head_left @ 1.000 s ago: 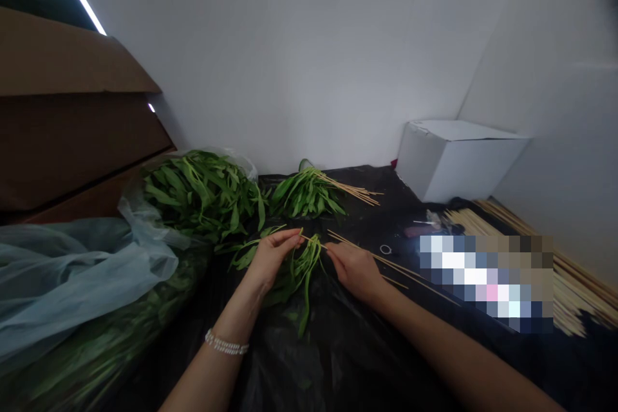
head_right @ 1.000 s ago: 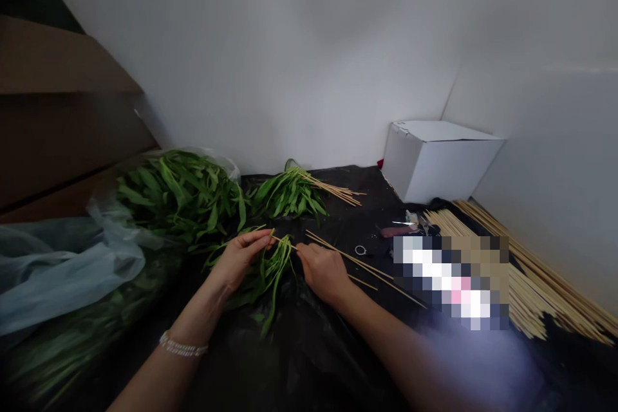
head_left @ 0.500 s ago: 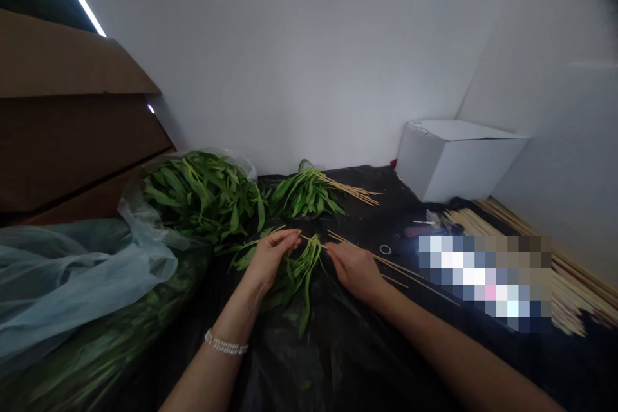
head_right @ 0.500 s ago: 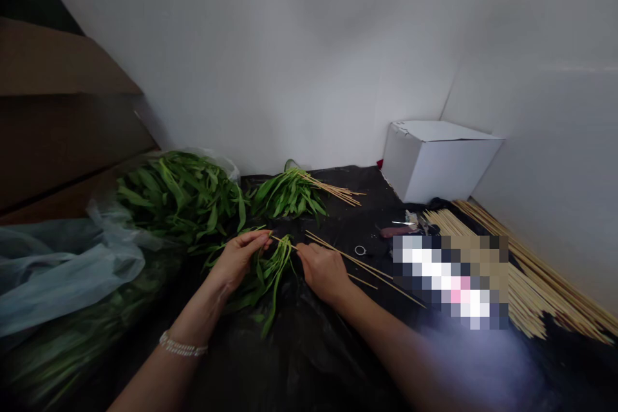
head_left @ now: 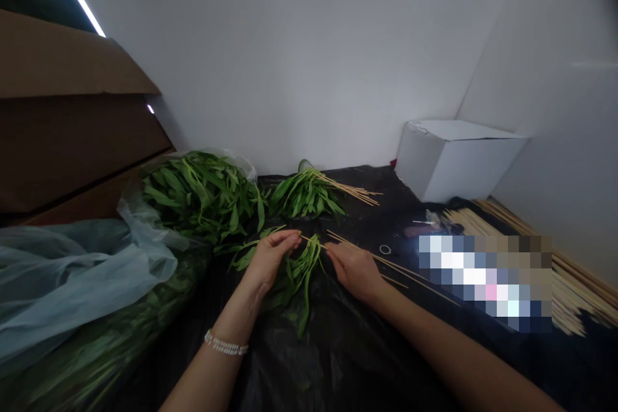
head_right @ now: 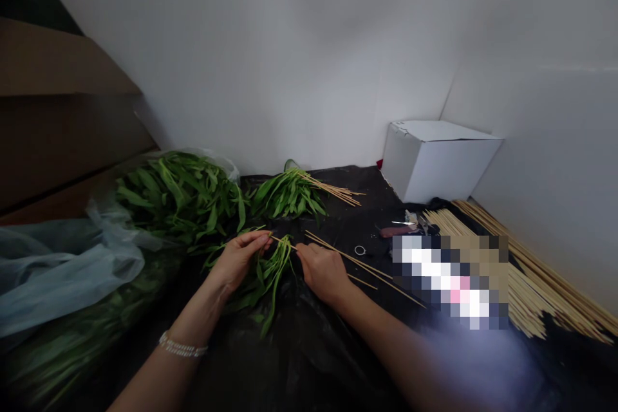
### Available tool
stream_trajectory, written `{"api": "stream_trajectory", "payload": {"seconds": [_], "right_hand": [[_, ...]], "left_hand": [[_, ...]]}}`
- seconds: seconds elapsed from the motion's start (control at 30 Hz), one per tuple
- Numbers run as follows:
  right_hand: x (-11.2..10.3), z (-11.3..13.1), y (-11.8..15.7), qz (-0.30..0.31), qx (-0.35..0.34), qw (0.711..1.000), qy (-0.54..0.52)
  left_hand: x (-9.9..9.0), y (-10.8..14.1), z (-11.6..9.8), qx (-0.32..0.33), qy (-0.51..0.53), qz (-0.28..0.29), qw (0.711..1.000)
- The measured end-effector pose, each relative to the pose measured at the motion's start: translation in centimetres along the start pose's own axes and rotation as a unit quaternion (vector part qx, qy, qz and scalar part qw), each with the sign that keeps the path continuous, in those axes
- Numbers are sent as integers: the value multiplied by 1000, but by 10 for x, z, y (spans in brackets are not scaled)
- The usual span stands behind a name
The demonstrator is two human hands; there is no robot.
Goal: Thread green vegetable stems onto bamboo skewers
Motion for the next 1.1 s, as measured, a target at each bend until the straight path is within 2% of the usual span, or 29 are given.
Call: {"api": "stream_trajectory", "payload": {"seconds": [0.43, 0.63, 0.93, 1.03, 1.1], "right_hand": [[1, 0, 0, -10, -17, 1000, 3], [1, 2, 1, -5, -28, 999, 29], [2, 1, 1, -13, -24, 999, 30], [2, 0, 1, -21, -26, 999, 15], [1, -1, 2, -33, -29, 999, 7]], "left_hand": [[0, 0, 1, 19, -27, 7, 999], [2, 0, 3, 6, -33, 18, 999], [10, 4, 2, 11, -43, 25, 999], [2, 1, -3, 8, -46, 16, 999], [-14, -5, -8, 25, -69, -25, 997]]}}
Point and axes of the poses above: each hand's wrist, its own y-axis away from the middle knuckle, its own x-axis out of the palm, z = x × y, the point moved 5 cm from there along -y, towards the middle knuckle, and after that the axes turned 2 degrees about -y, right-handed, at the moved point
